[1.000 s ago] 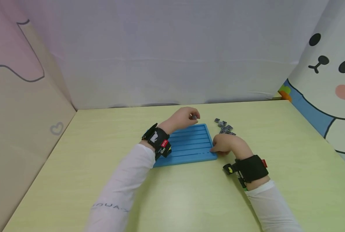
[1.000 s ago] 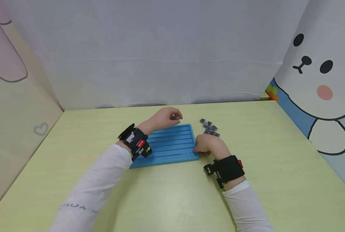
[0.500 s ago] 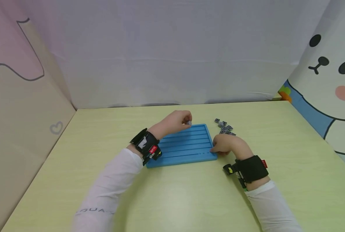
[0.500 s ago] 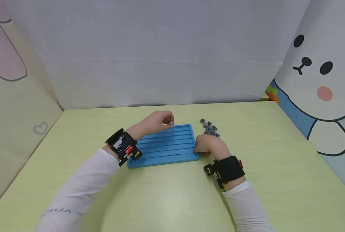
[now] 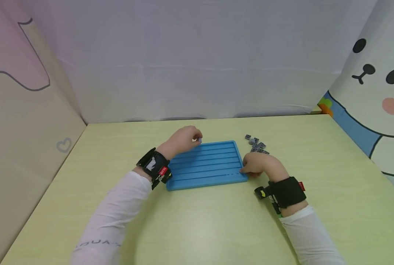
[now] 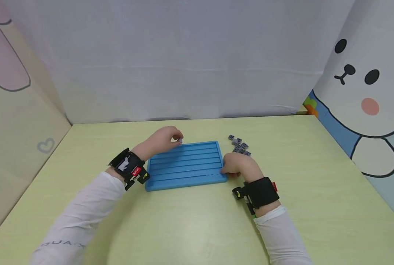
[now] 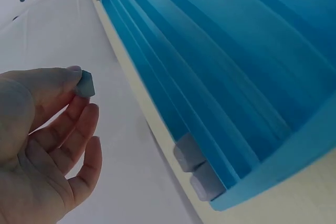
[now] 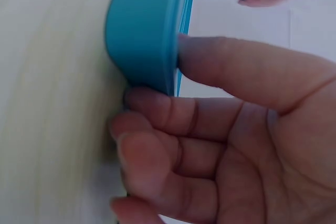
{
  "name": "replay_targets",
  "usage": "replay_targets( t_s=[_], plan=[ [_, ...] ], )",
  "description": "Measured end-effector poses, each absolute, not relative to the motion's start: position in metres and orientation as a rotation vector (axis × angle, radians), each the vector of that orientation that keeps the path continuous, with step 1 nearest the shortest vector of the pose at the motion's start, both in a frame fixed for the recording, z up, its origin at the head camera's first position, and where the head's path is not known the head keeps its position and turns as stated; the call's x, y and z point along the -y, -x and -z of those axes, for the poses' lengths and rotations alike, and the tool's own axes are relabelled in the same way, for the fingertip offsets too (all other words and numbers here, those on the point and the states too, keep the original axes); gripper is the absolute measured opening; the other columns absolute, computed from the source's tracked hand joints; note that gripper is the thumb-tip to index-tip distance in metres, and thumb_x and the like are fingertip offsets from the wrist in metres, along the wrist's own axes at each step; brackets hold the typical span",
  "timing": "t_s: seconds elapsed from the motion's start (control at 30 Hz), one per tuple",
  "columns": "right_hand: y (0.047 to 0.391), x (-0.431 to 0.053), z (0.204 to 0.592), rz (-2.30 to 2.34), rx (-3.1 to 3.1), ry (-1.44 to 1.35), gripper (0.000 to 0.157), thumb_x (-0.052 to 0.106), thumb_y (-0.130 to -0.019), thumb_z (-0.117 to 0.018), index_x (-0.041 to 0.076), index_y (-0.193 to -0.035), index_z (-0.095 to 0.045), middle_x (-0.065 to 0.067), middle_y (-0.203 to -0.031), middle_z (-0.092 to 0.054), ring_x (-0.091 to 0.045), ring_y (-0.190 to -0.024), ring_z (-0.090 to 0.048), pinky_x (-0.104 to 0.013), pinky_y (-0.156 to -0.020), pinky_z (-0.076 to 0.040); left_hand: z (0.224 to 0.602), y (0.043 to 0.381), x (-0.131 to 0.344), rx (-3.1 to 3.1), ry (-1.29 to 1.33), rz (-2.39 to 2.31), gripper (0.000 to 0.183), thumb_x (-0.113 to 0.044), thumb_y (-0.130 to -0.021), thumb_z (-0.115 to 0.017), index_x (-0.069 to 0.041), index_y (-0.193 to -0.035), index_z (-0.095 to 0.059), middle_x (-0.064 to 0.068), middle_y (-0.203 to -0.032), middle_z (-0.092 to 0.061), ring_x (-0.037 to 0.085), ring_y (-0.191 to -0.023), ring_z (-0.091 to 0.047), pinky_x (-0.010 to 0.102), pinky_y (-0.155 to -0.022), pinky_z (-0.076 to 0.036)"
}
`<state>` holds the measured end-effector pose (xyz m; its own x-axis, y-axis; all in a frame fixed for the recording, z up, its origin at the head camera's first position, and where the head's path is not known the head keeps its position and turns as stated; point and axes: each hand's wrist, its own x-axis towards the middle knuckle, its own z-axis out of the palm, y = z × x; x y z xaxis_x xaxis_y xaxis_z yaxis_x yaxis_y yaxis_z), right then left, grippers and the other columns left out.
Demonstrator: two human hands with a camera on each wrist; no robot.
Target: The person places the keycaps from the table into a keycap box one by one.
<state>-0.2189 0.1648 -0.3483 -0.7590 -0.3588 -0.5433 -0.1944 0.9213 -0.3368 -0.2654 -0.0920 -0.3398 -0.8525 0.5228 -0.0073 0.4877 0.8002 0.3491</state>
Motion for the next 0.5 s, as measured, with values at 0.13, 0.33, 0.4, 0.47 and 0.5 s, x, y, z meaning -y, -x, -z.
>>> replay_targets(
  t_s=[0.13, 0.33, 0.4, 0.47, 0.5],
  plan=[
    [0.219, -0.165, 0.347, 0.351, -2.453, 0.402, 0.028, 0.019, -0.092, -0.059, 0.007, -0.067, -0.057, 0.000, -0.056, -0.044, -0.011, -0.050, -0.039, -0.024, -0.052, -0.034, 0.347, 0.268, 0.099, -2.920, -0.784, -0.360, 0.022, -0.011, -0.092, -0.058, -0.002, -0.110, -0.068, 0.011, -0.107, -0.067, 0.022, -0.096, -0.060, 0.035, -0.087, -0.048],
    [0.220, -0.165, 0.347, 0.366, -2.447, 0.403, 0.028, 0.018, -0.092, -0.058, 0.006, -0.067, -0.058, 0.000, -0.056, -0.045, -0.011, -0.049, -0.038, -0.024, -0.052, -0.033, 0.355, 0.271, 0.103, -2.952, -0.800, -0.242, 0.021, -0.007, -0.091, -0.057, -0.003, -0.105, -0.071, 0.010, -0.105, -0.070, 0.020, -0.090, -0.063, 0.035, -0.084, -0.051],
    [0.220, -0.165, 0.347, 0.364, -2.446, 0.399, 0.029, 0.018, -0.092, -0.058, 0.007, -0.066, -0.057, 0.000, -0.055, -0.044, -0.011, -0.049, -0.037, -0.023, -0.052, -0.033, 0.356, 0.271, 0.103, -2.954, -0.802, -0.216, 0.020, -0.007, -0.092, -0.056, -0.004, -0.105, -0.072, 0.009, -0.104, -0.070, 0.019, -0.088, -0.062, 0.034, -0.083, -0.051],
    [0.220, -0.165, 0.347, 0.363, -2.445, 0.395, 0.029, 0.018, -0.092, -0.058, 0.007, -0.066, -0.057, 0.000, -0.055, -0.044, -0.011, -0.049, -0.037, -0.023, -0.052, -0.033, 0.357, 0.271, 0.103, -2.953, -0.806, -0.198, 0.020, -0.007, -0.092, -0.056, -0.004, -0.104, -0.072, 0.009, -0.104, -0.070, 0.018, -0.087, -0.062, 0.034, -0.082, -0.051],
    [0.220, -0.165, 0.347, 0.362, -2.444, 0.394, 0.029, 0.019, -0.092, -0.058, 0.007, -0.066, -0.057, 0.000, -0.055, -0.044, -0.011, -0.049, -0.038, -0.023, -0.052, -0.033, 0.357, 0.271, 0.103, -2.954, -0.809, -0.185, 0.020, -0.007, -0.092, -0.056, -0.004, -0.104, -0.072, 0.009, -0.103, -0.070, 0.018, -0.086, -0.062, 0.034, -0.082, -0.051]
  ],
)
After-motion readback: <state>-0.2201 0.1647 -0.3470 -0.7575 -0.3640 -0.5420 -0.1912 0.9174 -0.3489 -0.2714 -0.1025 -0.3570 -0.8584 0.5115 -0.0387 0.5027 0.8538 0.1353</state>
